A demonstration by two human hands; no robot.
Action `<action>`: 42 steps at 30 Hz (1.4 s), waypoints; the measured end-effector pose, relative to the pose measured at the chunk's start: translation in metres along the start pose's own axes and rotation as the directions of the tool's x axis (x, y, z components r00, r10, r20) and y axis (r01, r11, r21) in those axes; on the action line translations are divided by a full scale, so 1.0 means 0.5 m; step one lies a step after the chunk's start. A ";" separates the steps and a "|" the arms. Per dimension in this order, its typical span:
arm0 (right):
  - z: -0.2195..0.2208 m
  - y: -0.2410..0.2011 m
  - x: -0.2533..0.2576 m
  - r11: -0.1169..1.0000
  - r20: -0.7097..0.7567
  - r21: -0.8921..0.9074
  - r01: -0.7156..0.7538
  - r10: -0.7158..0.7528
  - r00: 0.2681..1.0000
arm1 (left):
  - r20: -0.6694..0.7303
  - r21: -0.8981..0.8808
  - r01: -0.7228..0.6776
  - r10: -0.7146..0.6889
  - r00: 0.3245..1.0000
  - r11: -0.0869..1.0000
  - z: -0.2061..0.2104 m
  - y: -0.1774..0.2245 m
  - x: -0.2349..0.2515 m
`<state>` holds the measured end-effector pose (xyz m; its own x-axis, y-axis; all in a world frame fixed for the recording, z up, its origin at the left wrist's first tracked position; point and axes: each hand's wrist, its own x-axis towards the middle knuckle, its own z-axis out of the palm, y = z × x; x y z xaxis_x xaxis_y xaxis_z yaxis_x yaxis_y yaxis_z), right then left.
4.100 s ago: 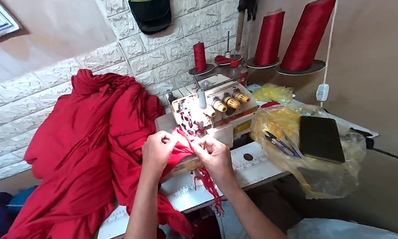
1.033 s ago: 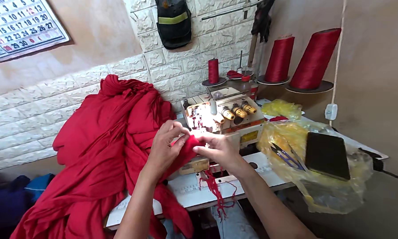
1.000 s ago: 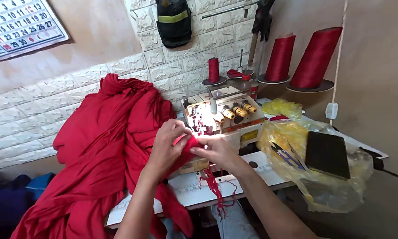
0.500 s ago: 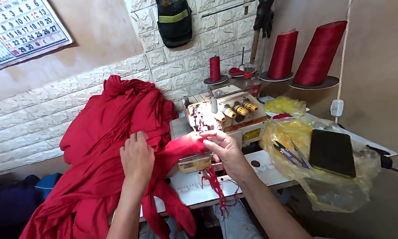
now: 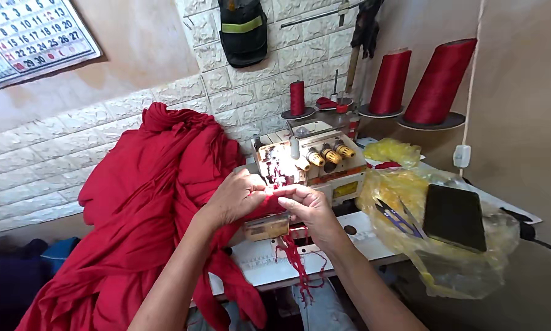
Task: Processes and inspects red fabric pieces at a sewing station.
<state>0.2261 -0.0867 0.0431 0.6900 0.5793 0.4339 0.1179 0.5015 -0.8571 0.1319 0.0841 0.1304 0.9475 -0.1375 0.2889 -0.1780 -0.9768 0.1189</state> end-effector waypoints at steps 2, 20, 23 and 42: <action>0.002 -0.002 0.002 1.000 0.017 0.001 0.002 -0.002 1.000 | 0.017 -0.096 0.025 -0.023 1.000 0.995 -0.008 0.000 -0.006; 0.007 -0.013 0.004 0.822 0.163 -0.529 0.210 -0.144 0.976 | 0.184 0.005 0.046 -0.047 0.982 0.999 -0.018 0.029 0.036; 0.002 -0.001 0.004 0.741 0.125 -0.625 0.244 -0.213 0.969 | 0.188 -0.070 0.041 -0.027 0.982 0.997 -0.035 0.019 0.034; -0.002 0.053 0.029 0.820 -0.026 -0.541 0.186 -0.238 0.971 | -0.040 0.129 -0.063 0.069 0.997 0.990 -0.035 0.002 0.004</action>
<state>0.2401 -0.0657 0.0263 0.6604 0.4268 0.6178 0.6114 0.1721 -0.7724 0.1290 0.0858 0.1478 0.9216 -0.1977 0.3341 -0.2016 -0.9792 -0.0232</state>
